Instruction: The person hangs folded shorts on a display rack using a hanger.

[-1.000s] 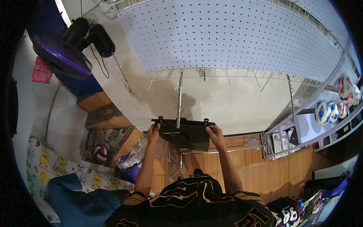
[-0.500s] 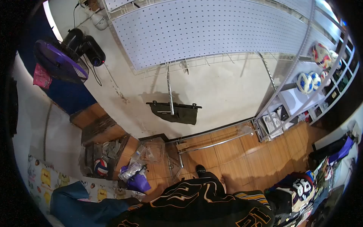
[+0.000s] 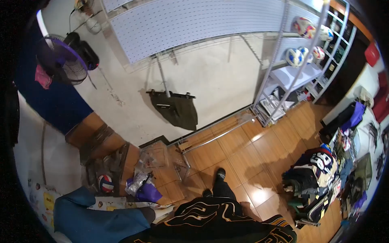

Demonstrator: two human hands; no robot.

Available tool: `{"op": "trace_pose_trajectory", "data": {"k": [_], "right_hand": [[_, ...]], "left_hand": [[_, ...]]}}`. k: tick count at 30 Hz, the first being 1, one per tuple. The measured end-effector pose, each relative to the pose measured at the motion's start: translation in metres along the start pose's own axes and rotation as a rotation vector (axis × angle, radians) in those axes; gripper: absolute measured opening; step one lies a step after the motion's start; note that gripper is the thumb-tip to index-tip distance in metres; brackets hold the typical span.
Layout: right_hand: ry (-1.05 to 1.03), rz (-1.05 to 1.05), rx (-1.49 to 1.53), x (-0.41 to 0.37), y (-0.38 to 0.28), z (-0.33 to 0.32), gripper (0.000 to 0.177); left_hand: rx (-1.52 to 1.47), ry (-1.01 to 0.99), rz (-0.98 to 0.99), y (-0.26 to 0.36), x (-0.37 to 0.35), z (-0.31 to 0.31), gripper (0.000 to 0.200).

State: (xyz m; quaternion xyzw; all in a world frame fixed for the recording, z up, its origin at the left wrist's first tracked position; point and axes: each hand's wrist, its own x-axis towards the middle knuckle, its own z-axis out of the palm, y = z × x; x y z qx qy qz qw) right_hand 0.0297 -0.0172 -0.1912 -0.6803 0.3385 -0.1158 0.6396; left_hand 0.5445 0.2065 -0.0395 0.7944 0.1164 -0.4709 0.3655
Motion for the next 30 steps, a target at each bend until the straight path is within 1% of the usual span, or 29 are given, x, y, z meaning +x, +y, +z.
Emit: {"op": "trace_pose_trajectory", "data": {"k": [1,2,3,4,5,7,9,11,12,13,14,15,16,18,19,21,22,24,25,26,27,28,30], "right_hand": [[0.096,0.562,-0.461,0.061,-0.073,0.012,0.026],[0.531,0.910,0.084,0.069,-0.172,0.017,0.023],[0.714,0.879,0.294,0.071,-0.179,0.019,0.018],[0.687,0.861,0.377,0.069,-0.184,0.012,0.021],[0.696,0.828,0.392,0.063,-0.200,0.007,0.023],[0.779,0.777,0.479,0.048,-0.211,0.000,0.027],[0.865,0.756,0.556,0.018,-0.218,-0.004,0.027],[0.954,0.726,0.629,-0.024,-0.210,0.003,0.028],[1.015,0.728,0.667,-0.050,-0.201,0.011,0.028],[1.066,0.795,0.685,-0.076,-0.193,0.021,0.028],[1.118,0.862,0.705,-0.103,-0.182,0.031,0.029],[1.135,0.901,0.753,-0.133,-0.173,0.043,0.030],[1.199,0.904,0.798,-0.165,-0.167,0.058,0.030],[1.317,1.004,1.030,-0.231,-0.149,0.097,0.032],[1.376,1.005,1.076,-0.265,-0.127,0.125,0.032],[1.422,0.958,1.293,-0.330,-0.073,0.181,0.032],[1.474,0.943,1.341,-0.356,-0.065,0.200,0.032],[1.629,1.145,1.451,-0.398,-0.054,0.242,0.032],[1.678,1.132,1.511,-0.418,-0.042,0.265,0.032],[1.762,1.018,1.553,-0.437,-0.024,0.286,0.031],[1.847,0.901,1.588,-0.449,-0.016,0.310,0.031],[1.905,0.887,1.644,-0.454,-0.026,0.321,0.031],[2.095,0.914,1.589,-0.463,-0.061,0.307,0.029]], "left_hand": [[0.041,0.006,0.018,0.013,-0.011,0.004,0.039],[0.065,-0.053,-0.040,0.025,0.011,0.010,0.035],[0.099,-0.113,-0.099,0.041,0.027,0.015,0.030],[0.145,-0.138,-0.082,0.057,0.030,0.019,0.030],[0.175,-0.147,-0.068,0.076,0.031,0.026,0.028],[0.256,-0.183,-0.030,0.100,0.037,0.040,0.026],[0.322,-0.233,0.088,0.117,0.050,0.062,0.020],[0.431,-0.293,0.151,0.138,0.028,0.089,0.019],[0.486,-0.322,0.193,0.146,0.016,0.106,0.018],[0.544,-0.358,0.214,0.146,0.009,0.125,0.018],[0.569,-0.385,0.189,0.142,0.003,0.144,0.018],[0.596,-0.410,0.161,0.136,-0.004,0.165,0.019],[0.659,-0.449,0.178,0.127,-0.010,0.187,0.019],[0.880,-0.546,0.215,0.100,-0.024,0.233,0.015],[0.940,-0.583,0.229,0.081,-0.036,0.258,0.015],[0.974,-0.564,0.186,0.036,-0.067,0.310,0.027],[1.031,-0.593,0.207,0.016,-0.087,0.332,0.027],[1.131,-0.662,0.267,-0.021,-0.142,0.374,0.029],[1.205,-0.722,0.296,-0.036,-0.168,0.393,0.030],[1.269,-0.754,0.314,-0.050,-0.187,0.413,0.030],[1.357,-0.809,0.324,-0.066,-0.203,0.431,0.024],[1.447,-0.863,0.332,-0.084,-0.218,0.447,0.019],[1.531,-0.939,0.360,-0.117,-0.240,0.475,0.017]]}}
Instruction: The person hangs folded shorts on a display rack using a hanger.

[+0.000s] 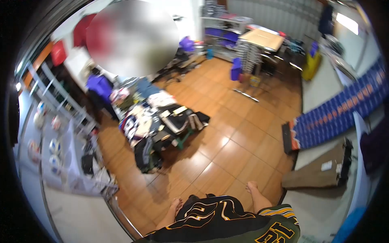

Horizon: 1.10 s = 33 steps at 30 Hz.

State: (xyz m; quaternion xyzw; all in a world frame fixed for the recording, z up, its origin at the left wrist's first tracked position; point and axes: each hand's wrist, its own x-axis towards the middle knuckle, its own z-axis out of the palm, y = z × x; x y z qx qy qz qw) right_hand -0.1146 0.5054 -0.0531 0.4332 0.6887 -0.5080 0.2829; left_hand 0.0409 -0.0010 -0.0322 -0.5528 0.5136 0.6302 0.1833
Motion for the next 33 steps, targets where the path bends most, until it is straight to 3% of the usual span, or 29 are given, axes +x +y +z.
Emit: {"op": "trace_pose_trajectory", "data": {"k": [2,4,5,7,9,11,13,17,19,20,21,22,25,28,33], "right_hand": [[0.036,0.003,0.125,-0.028,-0.010,-0.003,0.028],[0.076,-0.001,0.245,-0.056,-0.019,0.001,0.027],[0.092,0.025,0.298,-0.066,-0.023,0.003,0.027],[0.139,0.062,0.399,-0.071,-0.024,-0.003,0.027],[0.134,0.155,0.575,-0.049,0.000,0.005,0.028],[0.241,0.197,0.726,-0.026,0.026,0.011,0.019],[0.148,0.209,0.614,0.040,0.085,0.020,0.026],[0.158,0.330,0.791,-0.009,0.016,0.021,0.040],[0.428,0.454,1.040,0.011,-0.005,0.033,0.025],[0.434,0.461,1.053,0.011,-0.024,0.029,0.025],[0.397,0.437,1.035,0.004,-0.046,0.027,0.027],[0.358,0.413,1.021,-0.002,-0.062,0.030,0.030],[0.341,0.441,1.033,0.045,-0.023,0.100,0.030],[0.308,0.476,1.001,0.104,-0.033,0.136,0.031],[0.255,0.508,0.900,0.193,-0.085,0.095,0.033]], "left_hand": [[0.082,-0.060,0.043,0.028,0.027,0.021,0.017],[0.210,-0.417,-0.033,0.051,0.070,0.027,0.019],[0.270,-0.447,-0.033,0.067,0.082,0.033,0.019],[0.356,-0.798,-0.275,0.105,0.103,0.053,0.021],[0.513,-0.764,-0.228,0.148,0.117,0.094,0.021],[0.694,-0.651,-0.102,0.185,0.115,0.100,0.022],[0.857,-0.524,0.031,0.237,0.121,0.145,0.023],[1.120,-0.281,0.348,0.324,0.148,0.271,0.025],[1.207,-0.152,0.515,0.359,0.160,0.317,0.027],[1.220,-0.159,0.518,0.367,0.158,0.331,0.027],[0.926,-0.433,0.263,0.383,0.149,0.378,0.016],[0.874,-0.528,0.258,0.399,0.165,0.410,0.015],[0.903,-0.564,0.338,0.448,0.125,0.508,0.019],[0.921,-0.654,0.356,0.476,0.109,0.584,0.023],[0.995,-0.728,0.351,0.494,0.120,0.655,0.026]]}}
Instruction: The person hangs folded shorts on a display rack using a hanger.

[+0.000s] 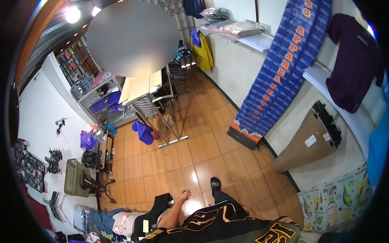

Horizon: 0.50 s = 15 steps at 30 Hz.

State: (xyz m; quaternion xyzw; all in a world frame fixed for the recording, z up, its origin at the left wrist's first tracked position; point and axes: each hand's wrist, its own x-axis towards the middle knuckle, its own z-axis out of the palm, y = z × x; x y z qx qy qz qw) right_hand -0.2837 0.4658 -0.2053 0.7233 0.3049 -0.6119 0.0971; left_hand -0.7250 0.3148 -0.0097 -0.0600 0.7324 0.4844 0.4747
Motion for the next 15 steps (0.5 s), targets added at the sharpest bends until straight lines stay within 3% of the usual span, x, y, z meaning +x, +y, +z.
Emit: {"op": "trace_pose_trajectory", "data": {"k": [4,5,8,10,11,12,13,15], "right_hand": [[0.003,0.015,-0.104,0.026,-0.122,0.002,0.034],[0.003,0.008,-0.113,0.028,-0.144,0.004,0.034],[-0.019,-0.222,-0.035,0.044,-0.231,0.039,0.035],[-0.027,-0.360,0.024,0.017,-0.344,0.058,0.035],[-0.024,-0.423,0.052,0.012,-0.350,0.053,0.035],[-0.015,-0.418,0.051,-0.026,-0.416,0.052,0.035],[-0.183,-0.273,-0.091,-0.069,-0.454,0.083,0.045],[-0.196,-0.375,-0.140,-0.107,-0.523,0.113,0.040]], "left_hand": [[-0.034,0.059,-0.164,-0.015,0.027,-0.024,0.029],[-0.055,0.156,-0.232,-0.012,0.019,-0.024,0.027],[-0.178,0.181,-0.247,0.032,0.018,-0.034,0.025],[-0.173,0.166,-0.256,0.067,0.026,-0.035,0.025],[-0.169,0.153,-0.268,0.079,0.026,-0.034,0.025],[-0.164,0.140,-0.273,0.092,0.032,-0.032,0.025],[-0.160,0.125,-0.270,0.110,0.044,-0.030,0.025],[-0.146,0.092,-0.257,0.148,0.071,-0.027,0.025]]}}
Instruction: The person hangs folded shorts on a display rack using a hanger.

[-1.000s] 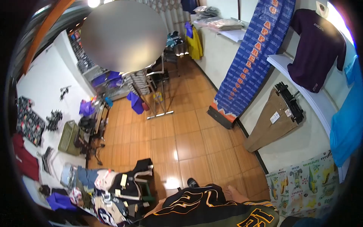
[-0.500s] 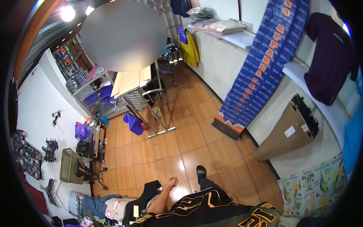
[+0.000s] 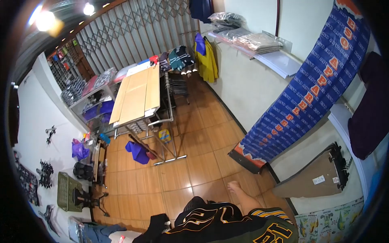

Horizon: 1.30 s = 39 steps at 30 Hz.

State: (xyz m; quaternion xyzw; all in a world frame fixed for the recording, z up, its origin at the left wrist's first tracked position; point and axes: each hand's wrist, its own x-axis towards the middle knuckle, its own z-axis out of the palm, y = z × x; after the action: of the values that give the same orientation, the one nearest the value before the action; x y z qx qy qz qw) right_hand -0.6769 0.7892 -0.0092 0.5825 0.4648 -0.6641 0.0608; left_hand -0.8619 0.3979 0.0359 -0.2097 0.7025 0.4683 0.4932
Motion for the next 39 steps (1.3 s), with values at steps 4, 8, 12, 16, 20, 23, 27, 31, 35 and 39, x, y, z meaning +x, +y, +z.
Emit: {"op": "trace_pose_trajectory", "data": {"k": [4,8,12,16,20,23,27,31,35,39], "right_hand": [[-0.008,-0.089,-0.015,0.003,-0.094,0.035,0.039],[0.007,-0.058,0.013,0.035,-0.121,0.040,0.039],[0.061,0.159,0.131,0.149,-0.029,0.011,0.037],[0.353,0.198,0.331,0.070,-0.068,0.016,0.014],[0.433,0.276,0.267,0.044,-0.106,0.026,0.017],[0.351,0.255,0.348,0.093,-0.091,0.023,0.023],[0.527,0.233,0.524,0.130,-0.158,0.022,0.028],[0.606,0.090,0.734,0.224,-0.217,-0.007,0.029],[0.419,-0.230,0.559,0.263,-0.339,-0.061,0.024],[0.470,-0.518,0.266,0.293,-0.476,-0.104,0.021]], "left_hand": [[0.045,-0.051,0.006,0.062,0.048,0.008,0.025],[0.106,-0.103,0.017,0.137,0.094,0.017,0.025],[0.182,-0.158,0.044,0.222,0.138,0.026,0.025],[0.384,-0.110,0.158,0.315,0.238,0.075,0.025],[0.553,-0.185,0.444,0.419,0.264,0.149,0.024],[0.539,-0.303,0.480,0.481,0.246,0.212,0.023],[0.434,-0.490,0.588,0.538,0.219,0.286,0.025],[0.429,-0.590,0.618,0.596,0.216,0.344,0.031],[0.348,-0.622,0.753,0.671,0.216,0.393,0.030],[0.297,-0.583,0.811,0.753,0.206,0.433,0.027]]}}
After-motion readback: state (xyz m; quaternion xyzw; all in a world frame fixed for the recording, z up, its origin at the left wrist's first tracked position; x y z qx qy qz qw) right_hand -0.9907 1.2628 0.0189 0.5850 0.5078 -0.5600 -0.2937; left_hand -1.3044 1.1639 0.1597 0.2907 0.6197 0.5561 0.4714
